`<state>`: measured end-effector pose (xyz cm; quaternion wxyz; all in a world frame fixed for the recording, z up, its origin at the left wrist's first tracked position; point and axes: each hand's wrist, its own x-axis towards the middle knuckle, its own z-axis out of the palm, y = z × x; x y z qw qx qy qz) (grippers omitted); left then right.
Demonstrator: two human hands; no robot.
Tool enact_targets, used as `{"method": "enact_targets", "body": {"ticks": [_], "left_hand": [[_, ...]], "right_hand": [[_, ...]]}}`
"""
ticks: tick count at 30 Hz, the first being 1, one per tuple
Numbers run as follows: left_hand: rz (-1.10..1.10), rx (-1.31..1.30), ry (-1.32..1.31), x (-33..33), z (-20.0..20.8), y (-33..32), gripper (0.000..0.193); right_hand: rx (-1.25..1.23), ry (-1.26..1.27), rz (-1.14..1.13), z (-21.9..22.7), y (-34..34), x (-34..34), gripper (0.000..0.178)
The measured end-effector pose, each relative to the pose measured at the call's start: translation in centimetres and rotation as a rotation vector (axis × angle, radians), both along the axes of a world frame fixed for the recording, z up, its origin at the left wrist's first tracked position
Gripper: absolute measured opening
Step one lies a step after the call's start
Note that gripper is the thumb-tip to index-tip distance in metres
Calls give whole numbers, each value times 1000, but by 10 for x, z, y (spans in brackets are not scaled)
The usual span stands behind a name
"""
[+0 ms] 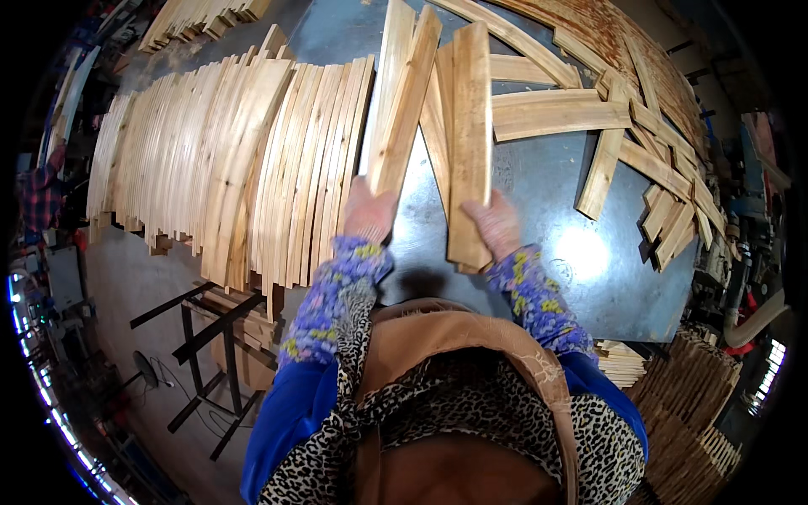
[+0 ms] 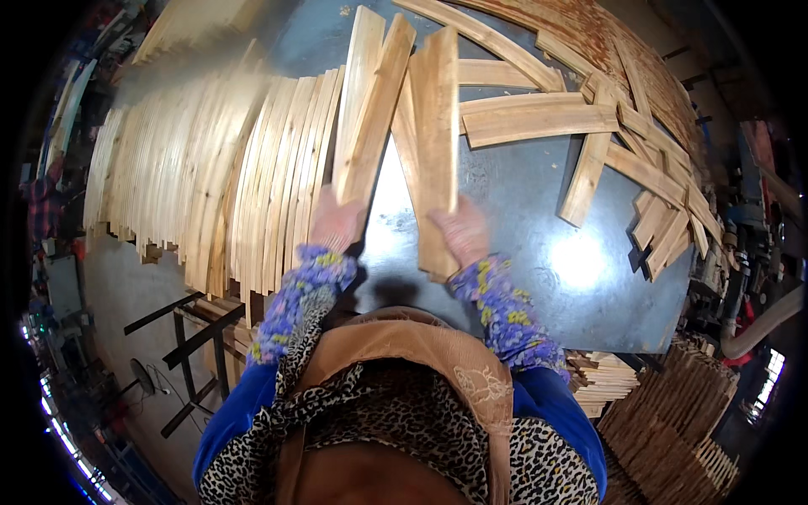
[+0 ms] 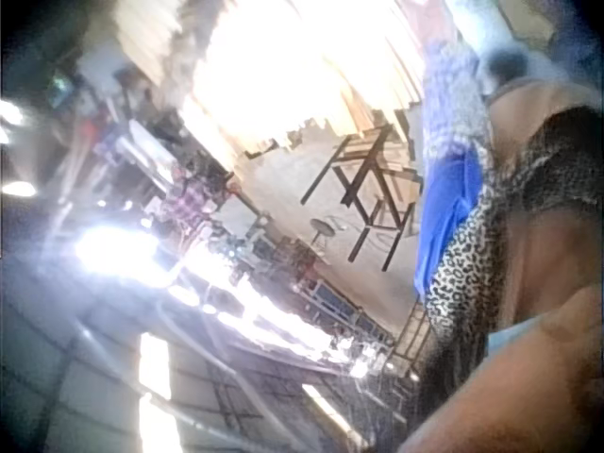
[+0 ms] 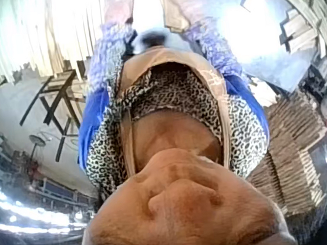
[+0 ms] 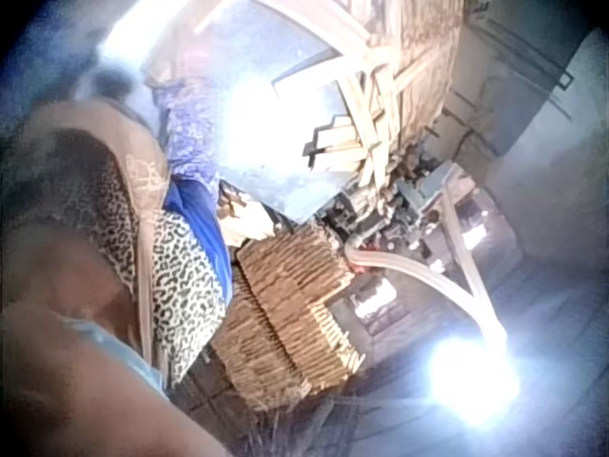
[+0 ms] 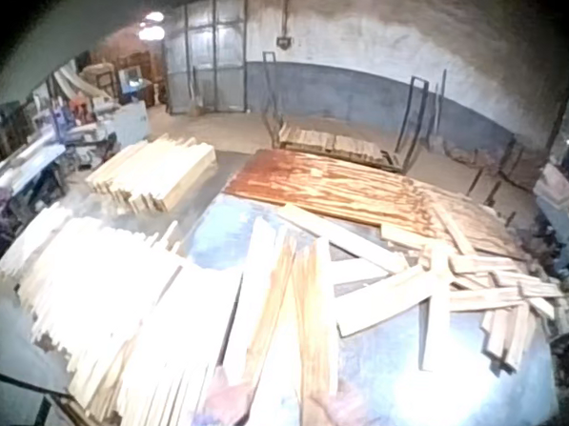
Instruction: The person picks up thin wooden planks from a pile on a metal table and arranges them into a neat stack. The person handles the wood by hand, repeatedly picking up individual pieces and placing them into a growing pile on the left side of the table.
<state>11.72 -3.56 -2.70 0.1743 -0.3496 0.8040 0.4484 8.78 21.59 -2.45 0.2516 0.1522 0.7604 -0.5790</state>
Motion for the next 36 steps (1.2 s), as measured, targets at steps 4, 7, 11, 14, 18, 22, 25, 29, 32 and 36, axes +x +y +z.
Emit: {"method": "enact_targets", "body": {"ticks": [4, 7, 11, 14, 18, 22, 25, 29, 32, 36], "left_hand": [[-239, -244, 86, 68, -1, -1, 92], [-354, -344, 107, 88, -22, -6, 107], [-341, -284, -16, 72, -1, -2, 107], [-309, -264, 133, 82, -14, -9, 101], [-315, -324, 131, 106, -1, -11, 96], [-340, -382, 89, 121, 2, -13, 92], [-424, -346, 106, 117, 9, -20, 90], [-434, -153, 124, 116, 8, -30, 90], [-315, 57, 230, 118, -5, -33, 95], [-400, -171, 191, 127, -34, -30, 95]], "right_hand": [[231, -29, 520, -22, -82, 43, 74], [414, 244, 957, -57, -101, 46, 94], [968, 561, 522, -65, -56, 19, 98], [881, 341, 345, -64, -42, -15, 100], [919, 205, 403, -55, -44, -26, 97], [482, 249, 528, -45, -57, -13, 90], [296, 138, 668, -70, -92, 30, 79], [-69, 109, 513, -80, -117, 52, 74], [72, 378, 320, -88, -109, 21, 72], [495, 881, 386, -47, -134, -90, 70]]}}
